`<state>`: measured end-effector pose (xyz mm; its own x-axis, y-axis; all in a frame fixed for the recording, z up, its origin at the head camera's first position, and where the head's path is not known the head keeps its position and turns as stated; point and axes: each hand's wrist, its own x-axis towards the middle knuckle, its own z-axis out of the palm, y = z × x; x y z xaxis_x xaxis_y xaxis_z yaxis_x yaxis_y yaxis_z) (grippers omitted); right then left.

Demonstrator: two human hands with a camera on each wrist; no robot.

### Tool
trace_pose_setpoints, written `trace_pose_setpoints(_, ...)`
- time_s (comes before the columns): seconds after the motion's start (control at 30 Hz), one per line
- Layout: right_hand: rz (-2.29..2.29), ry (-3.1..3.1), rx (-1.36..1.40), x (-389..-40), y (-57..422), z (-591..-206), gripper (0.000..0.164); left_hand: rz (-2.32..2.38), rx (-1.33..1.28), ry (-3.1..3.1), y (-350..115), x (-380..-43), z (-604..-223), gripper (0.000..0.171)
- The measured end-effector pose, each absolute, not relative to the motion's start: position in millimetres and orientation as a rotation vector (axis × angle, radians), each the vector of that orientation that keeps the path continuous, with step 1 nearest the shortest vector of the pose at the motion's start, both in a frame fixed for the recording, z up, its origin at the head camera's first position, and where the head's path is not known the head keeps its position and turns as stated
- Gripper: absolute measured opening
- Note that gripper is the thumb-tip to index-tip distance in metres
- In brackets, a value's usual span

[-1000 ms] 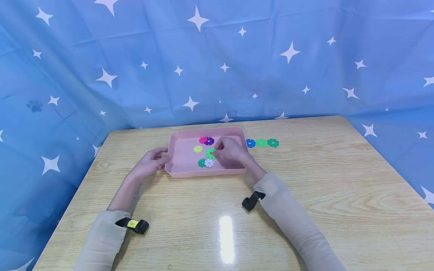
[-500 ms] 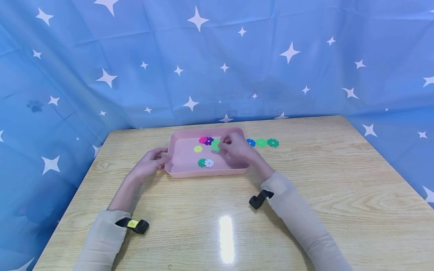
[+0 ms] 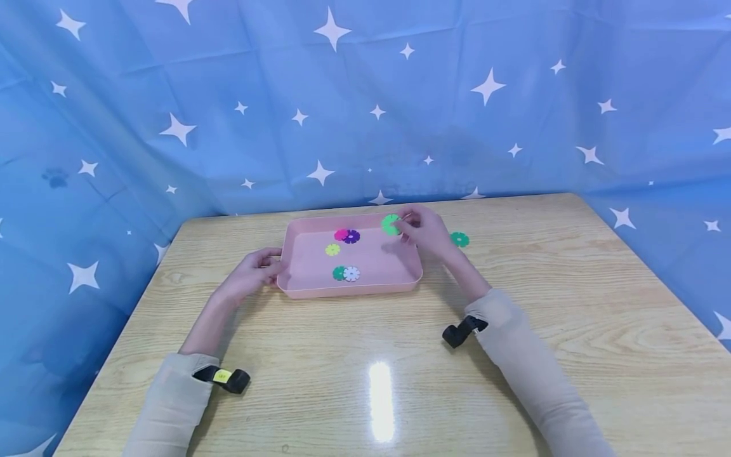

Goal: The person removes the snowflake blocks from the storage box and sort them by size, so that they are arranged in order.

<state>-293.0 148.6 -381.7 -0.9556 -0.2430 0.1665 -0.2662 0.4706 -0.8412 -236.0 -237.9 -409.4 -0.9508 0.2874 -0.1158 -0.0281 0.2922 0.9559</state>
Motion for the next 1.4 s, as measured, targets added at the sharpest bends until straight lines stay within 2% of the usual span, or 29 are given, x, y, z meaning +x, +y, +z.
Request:
trace_pose_setpoints(0.23, 1.535, -2.670, 0.414, -295.2, 173.4, -381.2, 0.035, 1.712, 0.239, 2.296, -240.0, -235.6, -410.5, 0.052)
trace_pose_setpoints(0.8, 1.483, -2.676, 0.253, -296.4, 246.1, -382.1, 0.047, 1.716, 0.239, 2.292, -237.2, -234.7, -408.5, 0.052)
trace_pose_setpoints(1.4, 1.345, -2.861, 0.078, -293.0, 303.4, -387.0, 0.038, 1.705, 0.250, 2.301, -237.5, -235.3, -409.0, 0.053)
